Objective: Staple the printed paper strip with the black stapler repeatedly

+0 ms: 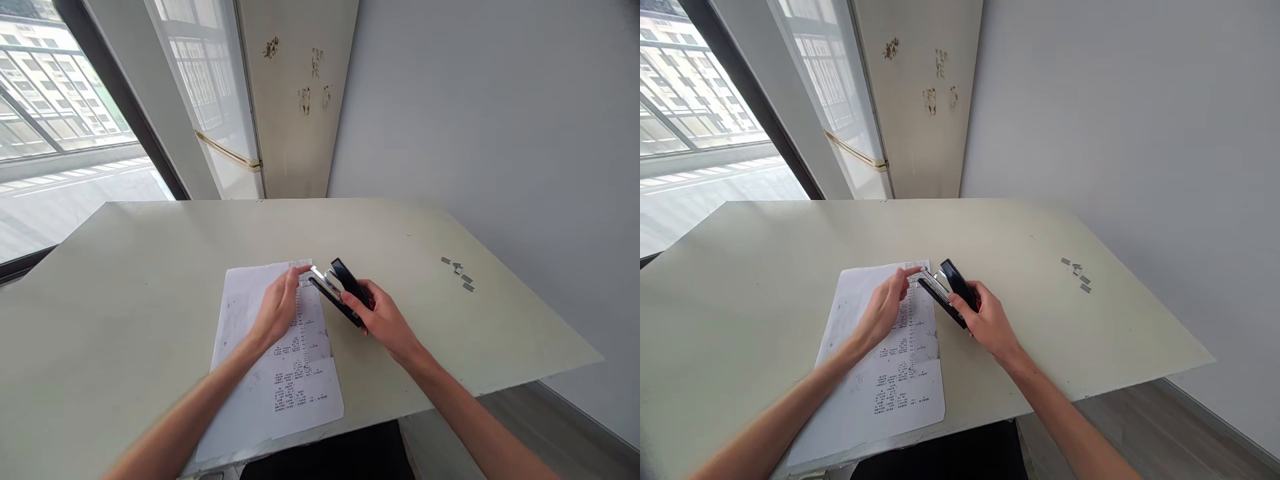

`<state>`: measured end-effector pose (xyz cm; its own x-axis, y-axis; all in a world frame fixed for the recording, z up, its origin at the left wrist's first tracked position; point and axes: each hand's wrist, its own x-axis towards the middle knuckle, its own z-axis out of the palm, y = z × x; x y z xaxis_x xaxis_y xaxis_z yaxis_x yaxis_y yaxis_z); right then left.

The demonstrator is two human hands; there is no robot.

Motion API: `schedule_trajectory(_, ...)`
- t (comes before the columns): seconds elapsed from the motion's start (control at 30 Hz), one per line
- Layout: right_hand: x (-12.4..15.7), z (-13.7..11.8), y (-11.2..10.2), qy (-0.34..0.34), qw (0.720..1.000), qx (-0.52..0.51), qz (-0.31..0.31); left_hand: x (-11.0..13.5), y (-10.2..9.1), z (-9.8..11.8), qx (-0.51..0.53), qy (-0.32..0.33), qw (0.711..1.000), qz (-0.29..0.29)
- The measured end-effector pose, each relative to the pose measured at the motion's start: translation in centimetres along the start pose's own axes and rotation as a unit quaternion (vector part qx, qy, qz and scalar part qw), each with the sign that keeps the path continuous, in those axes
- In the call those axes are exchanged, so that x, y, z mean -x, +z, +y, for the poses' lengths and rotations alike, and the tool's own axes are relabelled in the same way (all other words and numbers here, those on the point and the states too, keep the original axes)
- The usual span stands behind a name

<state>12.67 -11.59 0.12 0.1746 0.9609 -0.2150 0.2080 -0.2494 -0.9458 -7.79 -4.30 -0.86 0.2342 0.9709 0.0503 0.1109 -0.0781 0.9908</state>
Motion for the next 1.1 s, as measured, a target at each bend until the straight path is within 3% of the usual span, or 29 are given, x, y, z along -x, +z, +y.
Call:
schedule_trajectory(0.1, -0.9, -0.4, 0.5, -0.019, 1.000, 0.014, -0.004, 0.1, -0.2, 0.2, -0.060, 0.057, 0.996, -0.020)
schedule_trajectory(0.23, -3.6, -0.6, 1.3, -0.078, 0.995, 0.058, 0.020, -1.0, -1.0, -0.5, 0.080, -0.032, 0.995, 0.046)
schedule_trajectory(0.3, -6.1, -0.9, 1.9, -0.146, 0.982, 0.112, 0.050, -1.8, -1.4, -1.1, 0.246, -0.100, 0.962, 0.064)
schedule_trajectory(0.37, -9.1, -1.6, 2.8, -0.221, 0.956, 0.180, 0.068, -2.3, -1.6, -1.5, 0.391, -0.155, 0.905, 0.058)
schedule_trajectory(0.43, -12.2, -2.5, 4.1, -0.270, 0.931, 0.237, 0.057, -2.5, -1.8, -1.8, 0.459, -0.185, 0.867, 0.048)
schedule_trajectory(0.57, -17.1, -4.1, 7.0, -0.300, 0.909, 0.290, 0.005, -2.4, -1.8, -1.9, 0.480, -0.197, 0.854, 0.039)
schedule_trajectory(0.7, -19.3, -4.3, 8.6, -0.304, 0.903, 0.300, -0.030, -2.4, -1.9, -1.9, 0.490, -0.209, 0.846, 0.037)
schedule_trajectory(0.87, -17.3, -4.2, 7.4, -0.328, 0.892, 0.311, -0.010, -2.6, -2.0, -1.6, 0.495, -0.217, 0.840, 0.039)
schedule_trajectory(0.97, -13.0, -4.0, 5.9, -0.399, 0.871, 0.286, 0.034, -2.5, -1.9, -1.2, 0.499, -0.213, 0.840, 0.022)
schedule_trajectory(1.1, -6.7, -2.4, 4.8, -0.449, 0.844, 0.292, -0.022, -1.7, -1.2, -0.3, 0.498, -0.205, 0.842, -0.041)
